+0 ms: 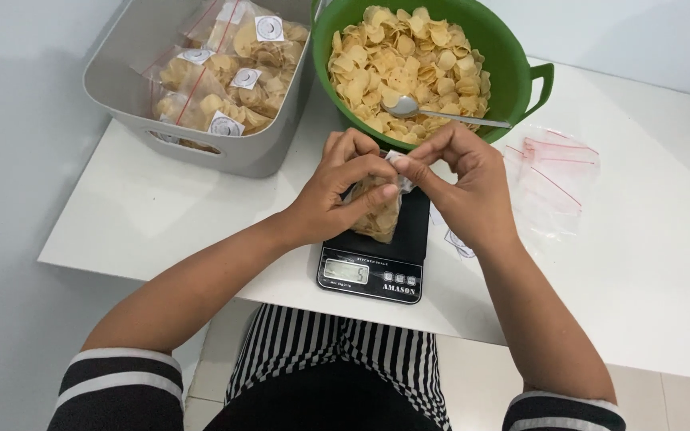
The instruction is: Manually packaging chips into small bags, weighing them for consistency, and applying labels.
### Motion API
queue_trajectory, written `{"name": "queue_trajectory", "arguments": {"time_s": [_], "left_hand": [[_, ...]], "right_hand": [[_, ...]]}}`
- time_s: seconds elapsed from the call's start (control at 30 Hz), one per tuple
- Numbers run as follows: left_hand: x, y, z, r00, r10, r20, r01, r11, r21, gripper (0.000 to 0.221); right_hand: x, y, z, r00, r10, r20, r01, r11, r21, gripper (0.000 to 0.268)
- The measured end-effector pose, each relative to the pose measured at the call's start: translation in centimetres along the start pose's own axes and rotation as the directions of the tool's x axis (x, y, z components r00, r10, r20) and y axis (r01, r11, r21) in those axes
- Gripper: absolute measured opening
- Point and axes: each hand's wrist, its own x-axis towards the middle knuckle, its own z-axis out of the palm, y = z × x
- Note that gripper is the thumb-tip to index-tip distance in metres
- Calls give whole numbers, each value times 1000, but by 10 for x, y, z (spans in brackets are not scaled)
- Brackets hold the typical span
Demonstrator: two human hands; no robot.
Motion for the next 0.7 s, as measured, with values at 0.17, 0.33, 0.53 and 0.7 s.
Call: {"name": "queue_trajectory", "arguments": {"time_s": [0.17,0.33,0.53,0.7], "left_hand": [[1,4,-1,1000,-7,-13,7,1000,2,6],[0,-3,-1,1000,-14,-10,14,1000,-10,11],[-12,-15,-1,985,-168,27,167,923,-348,81],[-18,-18,3,927,-319,200,376,801,-467,114]], "right_hand": [[2,-23,-10,987,-10,158,56,956,-288,7],[2,-37,-10,909,63,412,52,964,-261,26],[8,-1,-18,936,75,345,-62,997,-48,16],[7,11,-24,947,131,292,-199,956,214,10]]}}
